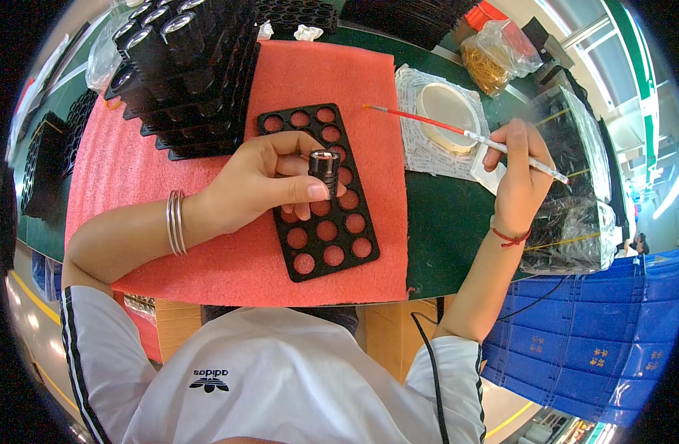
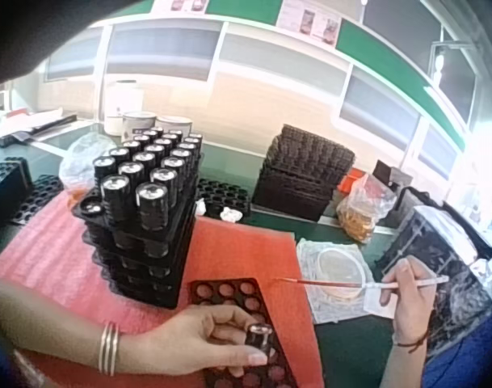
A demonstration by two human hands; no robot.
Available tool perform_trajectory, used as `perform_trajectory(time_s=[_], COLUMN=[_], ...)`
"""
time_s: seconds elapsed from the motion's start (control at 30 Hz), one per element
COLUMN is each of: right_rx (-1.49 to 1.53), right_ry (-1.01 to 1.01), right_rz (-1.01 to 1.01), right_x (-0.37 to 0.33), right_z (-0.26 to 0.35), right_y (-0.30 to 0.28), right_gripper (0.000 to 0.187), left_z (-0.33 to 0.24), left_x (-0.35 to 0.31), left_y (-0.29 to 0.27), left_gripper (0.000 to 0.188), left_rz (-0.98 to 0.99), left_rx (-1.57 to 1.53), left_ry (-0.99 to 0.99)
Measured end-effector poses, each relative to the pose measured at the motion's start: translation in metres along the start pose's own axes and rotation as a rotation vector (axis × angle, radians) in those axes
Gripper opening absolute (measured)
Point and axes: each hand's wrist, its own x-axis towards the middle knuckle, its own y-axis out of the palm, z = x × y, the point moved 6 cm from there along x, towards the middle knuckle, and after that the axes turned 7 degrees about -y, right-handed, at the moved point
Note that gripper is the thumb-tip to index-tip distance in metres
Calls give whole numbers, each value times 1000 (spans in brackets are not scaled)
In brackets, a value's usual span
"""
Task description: The recorder applies glue to small cylindrical housing components with a brush and arranges them in a grid tray.
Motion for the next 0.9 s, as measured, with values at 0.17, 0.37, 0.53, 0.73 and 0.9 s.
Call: perform_trajectory(time_s=[0.17,0.37,0.53,0.73,0.9], right_rx=[12,62,41,68,62], right_ry=[11,14,0,-30,-62], right_rz=[-16,-65,-104,-158,-191], right_x=[0,-1,-1,-1,0], right_z=[-1,0,0,2,5], right_y=[0,-2,-5,-7,-8], right_gripper=[31,31,31,31,36], left_z=[0,0,0,1,0], left_x=[0,0,0,0,-1], left_y=[0,0,0,0,1], left_gripper=[31,32,33,33,32], left_rz=[-3,-15,-23,-17,0], left_rx=[-14,-20,-11,-3,-28], left_ry=[4,1,15,27,43])
